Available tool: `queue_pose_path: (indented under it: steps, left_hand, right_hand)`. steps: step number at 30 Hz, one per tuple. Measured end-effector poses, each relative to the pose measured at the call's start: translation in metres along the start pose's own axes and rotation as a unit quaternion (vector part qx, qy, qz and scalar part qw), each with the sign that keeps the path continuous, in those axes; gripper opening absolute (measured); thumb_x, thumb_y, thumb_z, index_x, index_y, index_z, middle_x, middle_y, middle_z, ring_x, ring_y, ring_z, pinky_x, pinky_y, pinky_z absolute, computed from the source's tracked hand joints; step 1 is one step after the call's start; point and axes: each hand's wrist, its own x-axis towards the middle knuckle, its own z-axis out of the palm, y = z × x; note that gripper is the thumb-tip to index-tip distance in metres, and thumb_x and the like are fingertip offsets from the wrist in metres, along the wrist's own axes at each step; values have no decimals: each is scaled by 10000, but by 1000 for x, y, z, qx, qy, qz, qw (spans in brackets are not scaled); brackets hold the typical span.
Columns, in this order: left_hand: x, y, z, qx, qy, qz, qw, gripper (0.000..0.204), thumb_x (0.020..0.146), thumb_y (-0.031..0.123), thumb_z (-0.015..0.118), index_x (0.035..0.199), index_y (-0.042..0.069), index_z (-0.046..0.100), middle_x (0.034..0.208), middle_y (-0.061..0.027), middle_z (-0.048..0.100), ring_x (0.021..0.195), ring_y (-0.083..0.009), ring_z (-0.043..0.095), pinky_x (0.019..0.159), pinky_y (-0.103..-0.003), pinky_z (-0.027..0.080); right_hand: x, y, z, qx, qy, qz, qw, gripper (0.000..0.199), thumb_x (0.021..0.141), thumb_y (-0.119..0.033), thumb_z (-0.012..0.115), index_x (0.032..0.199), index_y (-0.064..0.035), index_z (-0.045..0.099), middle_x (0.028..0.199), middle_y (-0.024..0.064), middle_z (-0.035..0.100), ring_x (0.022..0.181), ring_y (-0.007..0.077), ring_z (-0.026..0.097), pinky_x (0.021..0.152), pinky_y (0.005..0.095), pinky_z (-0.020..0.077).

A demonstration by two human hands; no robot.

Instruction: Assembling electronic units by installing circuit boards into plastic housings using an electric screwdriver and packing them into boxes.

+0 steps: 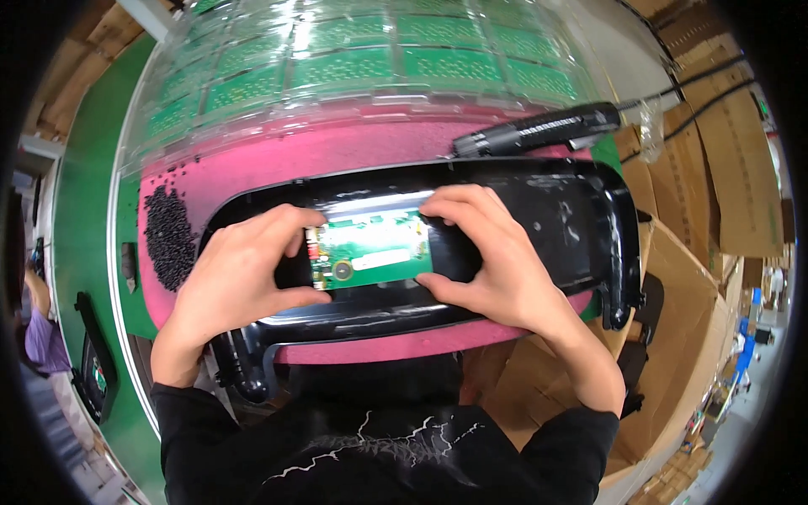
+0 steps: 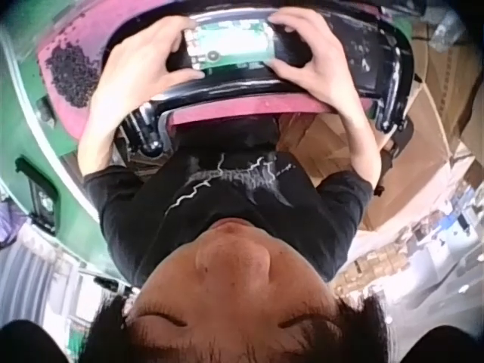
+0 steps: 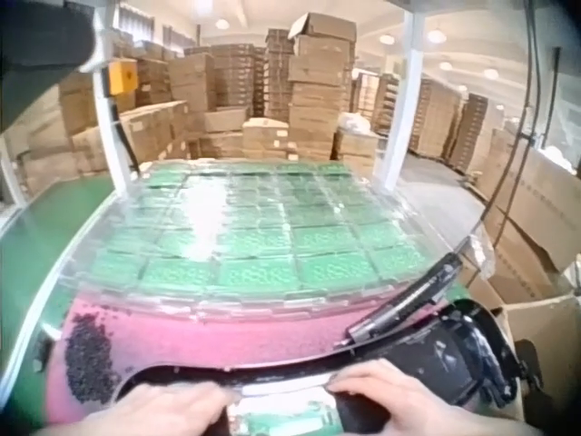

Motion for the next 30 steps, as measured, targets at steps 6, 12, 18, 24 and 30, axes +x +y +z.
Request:
queue_pose_path:
  steps: [6, 12, 18, 24, 30]
  left_hand:
    - [-8, -7, 0, 9, 3, 56, 998, 646, 656, 249, 830, 1176, 31, 516, 1016, -128, 611, 901, -322, 641, 724, -418, 521]
    - [-12, -20, -26, -23, 170, 56, 984, 285, 812, 166, 715, 1023, 16, 595, 845, -134, 604, 774, -327, 638, 659, -404, 510]
    - [-39, -69, -49, 140, 185, -65, 971, 192, 751, 49, 688, 905, -21, 598, 868, -167, 621, 815, -343, 628, 718, -428, 494]
    - [-30, -76, -36, 151, 101, -131, 975, 100, 732, 31, 597, 807, -18, 641, 725, -169, 644, 717, -327, 659, 665, -413, 524]
    - [-25, -88, -36, 178, 117, -112, 971, 75, 648, -45, 639, 720, -22, 642, 724, -210, 645, 772, -400, 645, 709, -462, 515]
  right_hand:
    - [-3, -11, 2, -47, -3, 22, 999, 645, 616, -53, 800, 1204, -25, 537, 1211, 135, 535, 1030, 290, 551, 887, 352, 459]
    - [-4, -14, -24, 2, 124, 80, 989, 603, 731, -50, 706, 1290, -11, 482, 1168, 111, 558, 1040, 214, 538, 909, 329, 430]
    - [-7, 66, -112, -422, 214, 196, 859, 464, 947, -213, 589, 1388, -145, 460, 1100, 101, 557, 1048, 219, 521, 1004, 355, 357]
    - [15, 67, -115, -3, 259, 247, 934, 423, 967, -232, 594, 1355, -160, 440, 1050, 44, 531, 923, 114, 545, 770, 263, 487]
    - [60, 17, -49, 132, 425, -10, 895, 406, 952, -173, 613, 1279, -29, 420, 1144, 127, 563, 1033, 181, 582, 825, 316, 502]
